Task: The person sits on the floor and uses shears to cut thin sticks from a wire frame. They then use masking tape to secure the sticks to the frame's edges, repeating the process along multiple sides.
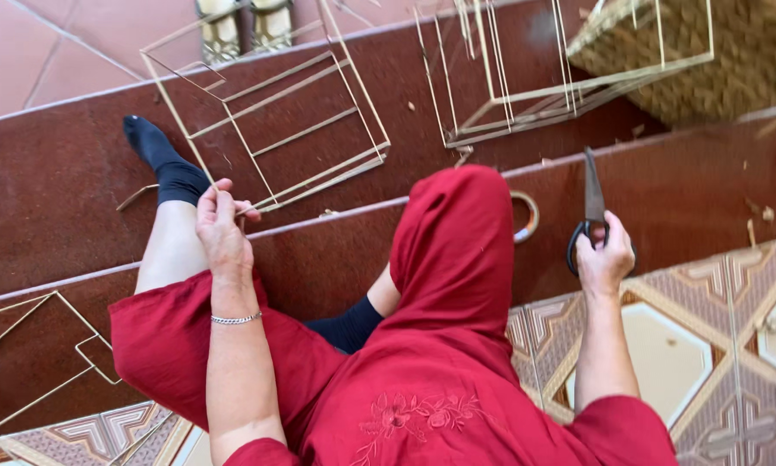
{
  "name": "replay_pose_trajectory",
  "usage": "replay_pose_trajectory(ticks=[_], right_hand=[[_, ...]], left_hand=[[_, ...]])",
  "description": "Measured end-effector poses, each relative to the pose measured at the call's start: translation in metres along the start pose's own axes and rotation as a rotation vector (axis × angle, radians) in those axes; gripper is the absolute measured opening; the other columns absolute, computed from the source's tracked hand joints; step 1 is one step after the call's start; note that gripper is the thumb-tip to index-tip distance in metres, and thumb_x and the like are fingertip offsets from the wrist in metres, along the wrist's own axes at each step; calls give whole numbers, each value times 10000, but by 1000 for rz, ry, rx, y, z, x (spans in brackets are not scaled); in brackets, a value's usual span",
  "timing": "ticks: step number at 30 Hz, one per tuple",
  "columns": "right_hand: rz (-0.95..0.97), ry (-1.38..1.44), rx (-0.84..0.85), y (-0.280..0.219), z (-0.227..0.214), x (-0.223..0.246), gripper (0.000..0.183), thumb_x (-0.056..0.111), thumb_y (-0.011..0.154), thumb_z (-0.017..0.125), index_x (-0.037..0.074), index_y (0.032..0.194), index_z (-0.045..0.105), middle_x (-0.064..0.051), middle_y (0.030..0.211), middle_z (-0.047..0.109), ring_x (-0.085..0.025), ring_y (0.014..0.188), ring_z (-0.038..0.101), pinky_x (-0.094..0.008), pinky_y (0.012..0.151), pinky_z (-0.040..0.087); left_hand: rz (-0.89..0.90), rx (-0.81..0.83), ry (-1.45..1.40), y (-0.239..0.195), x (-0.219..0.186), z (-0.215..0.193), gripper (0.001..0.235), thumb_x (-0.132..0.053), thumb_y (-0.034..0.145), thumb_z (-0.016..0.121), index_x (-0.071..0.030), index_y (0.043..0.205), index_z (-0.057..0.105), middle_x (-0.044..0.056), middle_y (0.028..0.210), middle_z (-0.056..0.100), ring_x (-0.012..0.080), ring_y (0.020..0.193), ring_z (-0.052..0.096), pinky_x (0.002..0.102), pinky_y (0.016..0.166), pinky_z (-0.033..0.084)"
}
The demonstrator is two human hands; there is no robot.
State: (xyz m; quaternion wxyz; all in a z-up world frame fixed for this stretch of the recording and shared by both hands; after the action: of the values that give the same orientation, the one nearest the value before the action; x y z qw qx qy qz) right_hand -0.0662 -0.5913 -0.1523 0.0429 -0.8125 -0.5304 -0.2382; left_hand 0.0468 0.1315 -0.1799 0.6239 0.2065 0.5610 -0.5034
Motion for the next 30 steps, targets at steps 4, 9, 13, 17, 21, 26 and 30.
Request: replay_pose_trajectory(ticks=[4, 9, 13, 17, 21, 26, 30], right_hand=[[25, -314, 186, 10, 10, 0, 555, 224, 819, 829, 165, 1355, 700, -178, 1016, 706, -368, 920, 678, -508, 803, 547], [38, -482, 216, 21, 5, 36, 339, 378, 842, 836, 193, 1121, 786, -171, 1011, 738, -373, 961, 692, -505, 813, 545], [107, -97, 348, 32, 44, 55, 325, 364, 862, 815, 139, 1091, 765, -126, 938, 762, -311, 872, 727, -454, 803, 565], [47, 19, 351, 35, 77, 65, 282, 292, 844, 825, 116, 1055, 764, -116, 890, 768, -269, 810, 744, -404, 766, 589], [80, 194, 222, 42, 62, 62, 197, 200, 949, 820, 28, 1005, 741, -118, 867, 764, -172, 754, 747, -322, 719, 594], [222, 858, 163, 62, 14, 105, 176, 40, 916, 798, -32, 1035, 690, -89, 925, 735, -101, 776, 684, -247, 702, 579], [199, 1148, 331, 72, 18, 210, 158, 13, 893, 773, -23, 1016, 681, -83, 917, 739, -102, 744, 689, -235, 655, 570]], left_hand=[[34, 18, 1, 4, -4, 7, 209, -138, 1123, 553, -22, 1291, 597, 35, 780, 641, 127, 685, 636, 287, 650, 561], [36, 12, 15, 2, -2, 5, 213, -144, 1120, 551, -27, 1291, 603, 31, 771, 638, 126, 678, 631, 285, 644, 557], [30, 24, -3, -3, -6, 9, 220, -148, 1129, 550, -29, 1308, 601, 22, 798, 638, 119, 722, 637, 287, 680, 564], [19, 20, 17, -4, -8, 10, 235, -154, 1127, 555, -27, 1318, 604, 36, 818, 658, 127, 747, 648, 293, 705, 570], [1, 39, 22, -2, 0, 1, 239, -168, 1120, 551, -38, 1315, 598, 45, 832, 676, 132, 752, 656, 292, 710, 562], [5, 10, -35, 8, 9, -3, 253, -145, 1105, 576, -14, 1319, 604, 63, 897, 688, 137, 811, 666, 290, 800, 562], [165, -236, 227, 6, -24, -4, 406, -35, 983, 691, -60, 1355, 531, 52, 1074, 612, 104, 948, 596, 251, 838, 494]])
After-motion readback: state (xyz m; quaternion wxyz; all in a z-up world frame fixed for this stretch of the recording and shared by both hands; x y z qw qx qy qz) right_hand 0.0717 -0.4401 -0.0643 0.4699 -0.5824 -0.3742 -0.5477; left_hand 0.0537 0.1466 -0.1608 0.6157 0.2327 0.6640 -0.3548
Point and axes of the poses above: each hand's wrist, its own y-axis towards the middle knuckle, its own z-axis out of the palm, x = y × z, the point moved 9 cm from there along y, towards the middle knuckle
